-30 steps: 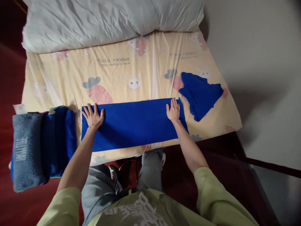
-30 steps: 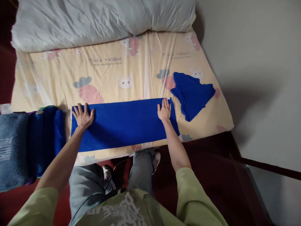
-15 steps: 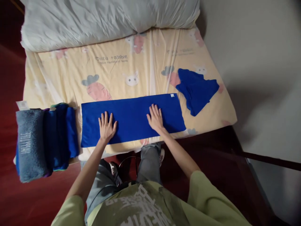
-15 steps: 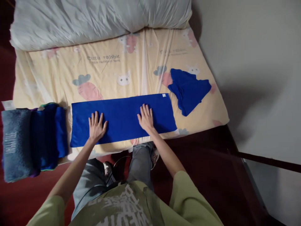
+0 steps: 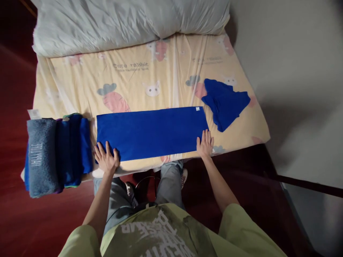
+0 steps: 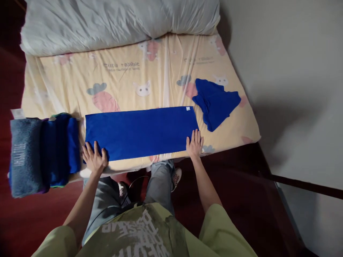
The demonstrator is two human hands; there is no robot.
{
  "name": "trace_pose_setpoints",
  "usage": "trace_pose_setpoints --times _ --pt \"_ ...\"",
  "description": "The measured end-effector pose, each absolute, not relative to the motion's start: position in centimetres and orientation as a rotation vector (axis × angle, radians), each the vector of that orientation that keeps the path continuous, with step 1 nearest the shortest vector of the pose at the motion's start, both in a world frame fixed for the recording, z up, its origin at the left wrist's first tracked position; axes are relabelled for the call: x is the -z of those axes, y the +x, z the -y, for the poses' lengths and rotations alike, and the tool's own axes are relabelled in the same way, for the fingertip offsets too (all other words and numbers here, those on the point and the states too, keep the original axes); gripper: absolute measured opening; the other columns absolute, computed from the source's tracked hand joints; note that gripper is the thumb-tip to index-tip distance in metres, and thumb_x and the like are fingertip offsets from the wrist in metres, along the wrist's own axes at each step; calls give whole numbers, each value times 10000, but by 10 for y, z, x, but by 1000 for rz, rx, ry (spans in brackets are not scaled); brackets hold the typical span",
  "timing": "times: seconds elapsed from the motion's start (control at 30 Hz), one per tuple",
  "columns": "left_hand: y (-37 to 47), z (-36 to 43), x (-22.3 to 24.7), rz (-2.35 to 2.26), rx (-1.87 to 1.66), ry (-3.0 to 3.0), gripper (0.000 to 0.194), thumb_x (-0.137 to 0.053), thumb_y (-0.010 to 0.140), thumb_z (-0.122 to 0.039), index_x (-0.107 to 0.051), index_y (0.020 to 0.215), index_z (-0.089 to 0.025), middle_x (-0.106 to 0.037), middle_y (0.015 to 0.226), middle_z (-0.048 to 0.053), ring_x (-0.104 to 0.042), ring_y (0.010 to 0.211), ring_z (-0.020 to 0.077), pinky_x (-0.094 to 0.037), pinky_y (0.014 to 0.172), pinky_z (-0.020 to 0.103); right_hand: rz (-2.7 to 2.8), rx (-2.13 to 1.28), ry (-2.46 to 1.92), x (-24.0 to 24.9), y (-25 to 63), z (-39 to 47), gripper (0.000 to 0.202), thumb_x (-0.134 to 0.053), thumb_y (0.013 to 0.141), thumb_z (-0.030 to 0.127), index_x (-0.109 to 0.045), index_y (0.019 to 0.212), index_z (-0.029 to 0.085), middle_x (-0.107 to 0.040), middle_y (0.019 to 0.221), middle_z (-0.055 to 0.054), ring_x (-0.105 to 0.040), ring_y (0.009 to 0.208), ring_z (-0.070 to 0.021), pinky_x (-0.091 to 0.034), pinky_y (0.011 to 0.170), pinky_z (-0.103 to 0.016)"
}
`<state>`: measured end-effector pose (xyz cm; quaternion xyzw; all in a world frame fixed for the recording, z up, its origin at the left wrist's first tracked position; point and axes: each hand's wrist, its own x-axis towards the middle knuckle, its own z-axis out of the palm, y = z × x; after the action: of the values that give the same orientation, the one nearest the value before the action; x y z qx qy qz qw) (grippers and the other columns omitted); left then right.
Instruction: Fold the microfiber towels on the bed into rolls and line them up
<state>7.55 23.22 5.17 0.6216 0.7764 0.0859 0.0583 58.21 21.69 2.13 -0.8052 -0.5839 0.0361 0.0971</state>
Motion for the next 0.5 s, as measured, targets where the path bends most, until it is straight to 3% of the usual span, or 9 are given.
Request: trace_pose_setpoints --times 0.17,0.3,0.4,0.5 --pt "75 -233 -52 -2346 -256 1877 694 -347 962 -435 -151 1587 -205 -36 1651 135 -20 1511 362 -136 1166 635 1732 -117 -2396 -16 578 -219 656 -148 1007 437 -166 1581 120 -167 1637 -99 -95 1522 -236 -76 1228 -517" --pt "73 -232 -60 -2293 -336 1841 692 -342 959 -433 -211 1571 -138 -44 1641 179 3 1507 382 -102 1162 652 1716 -157 -2390 -17 579 -220 672 -148 1002 456 -206 1567 97 -176 1633 -110 -102 1519 -232 -58 1227 -514" --pt "74 -224 -72 -2240 -393 1845 693 -325 958 -435 -253 1553 -85 -47 1632 212 25 1504 391 -77 1162 664 1660 -243 -2408 -25 572 -221 670 -201 989 458 -271 1545 91 -217 1618 -138 -133 1512 -271 -50 1210 -564" --pt "79 -193 -77 -2151 -413 1969 660 -306 964 -415 -265 1556 -125 -52 1644 162 35 1512 347 -75 1190 627 1646 -271 -2338 -34 552 -212 679 -274 967 462 -331 1514 63 -238 1606 -168 -136 1505 -322 -53 1197 -596"
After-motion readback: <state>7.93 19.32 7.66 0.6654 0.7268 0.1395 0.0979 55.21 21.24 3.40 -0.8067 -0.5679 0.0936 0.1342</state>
